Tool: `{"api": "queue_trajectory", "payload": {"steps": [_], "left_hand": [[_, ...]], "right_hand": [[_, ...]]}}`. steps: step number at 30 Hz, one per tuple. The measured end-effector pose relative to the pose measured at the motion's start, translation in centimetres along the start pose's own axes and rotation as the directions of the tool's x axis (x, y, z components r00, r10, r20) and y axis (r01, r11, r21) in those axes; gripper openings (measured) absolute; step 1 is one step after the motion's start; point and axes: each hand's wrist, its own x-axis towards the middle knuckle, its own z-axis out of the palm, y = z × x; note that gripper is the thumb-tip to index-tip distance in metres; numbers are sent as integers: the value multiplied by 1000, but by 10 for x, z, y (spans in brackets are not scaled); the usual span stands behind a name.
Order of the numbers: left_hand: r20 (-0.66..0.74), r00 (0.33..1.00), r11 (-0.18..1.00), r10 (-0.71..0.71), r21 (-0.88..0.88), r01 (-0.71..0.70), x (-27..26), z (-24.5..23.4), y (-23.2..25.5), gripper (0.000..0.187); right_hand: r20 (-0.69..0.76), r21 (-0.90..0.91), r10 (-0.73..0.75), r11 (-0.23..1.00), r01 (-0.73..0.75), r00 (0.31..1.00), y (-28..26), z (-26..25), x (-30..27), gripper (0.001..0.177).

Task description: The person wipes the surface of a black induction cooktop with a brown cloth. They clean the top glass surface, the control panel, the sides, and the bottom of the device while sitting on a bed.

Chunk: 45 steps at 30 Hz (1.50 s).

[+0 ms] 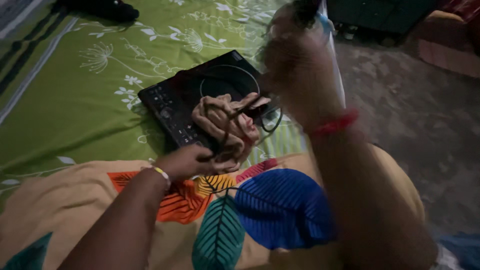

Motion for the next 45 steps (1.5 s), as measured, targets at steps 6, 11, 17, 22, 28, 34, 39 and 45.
{"api": "queue_trajectory", "payload": {"steps": [6,11,17,22,28,34,39,45], "left_hand": [[-302,951,997,-67,10,73,15,7,12,34],[-604,791,972,-99,-229,-54,10,-17,25,23],[-778,612,828,-142,-432,-358,-24,-35,46,36],[-710,701,399,-61,-661,-635,-38,-31,68,43],[-647,750,256,-138,-755,-604,-47,-36,77,34],[-833,498,723,242,-188,-665,-24,-44,55,41],[-946,282,882,160,9,-471,-23,-48,13,42],[-230,920,387,-317,-917,-96,6,-14,1,46]], "right_hand": [[-309,-280,178,922,-268,934,23,-88,-9,20],[-299,-824,290,403,-399,909,102,-114,7,33],[179,-622,485,730,-284,856,138,-39,-5,79],[434,-400,429,880,-258,792,159,14,-29,80],[521,-232,328,943,-239,788,197,33,-37,58],[281,-225,419,903,-365,863,223,37,-46,42],[112,-276,38,961,-5,993,196,22,-20,43],[35,186,202,961,-205,979,139,33,-18,43]]}}
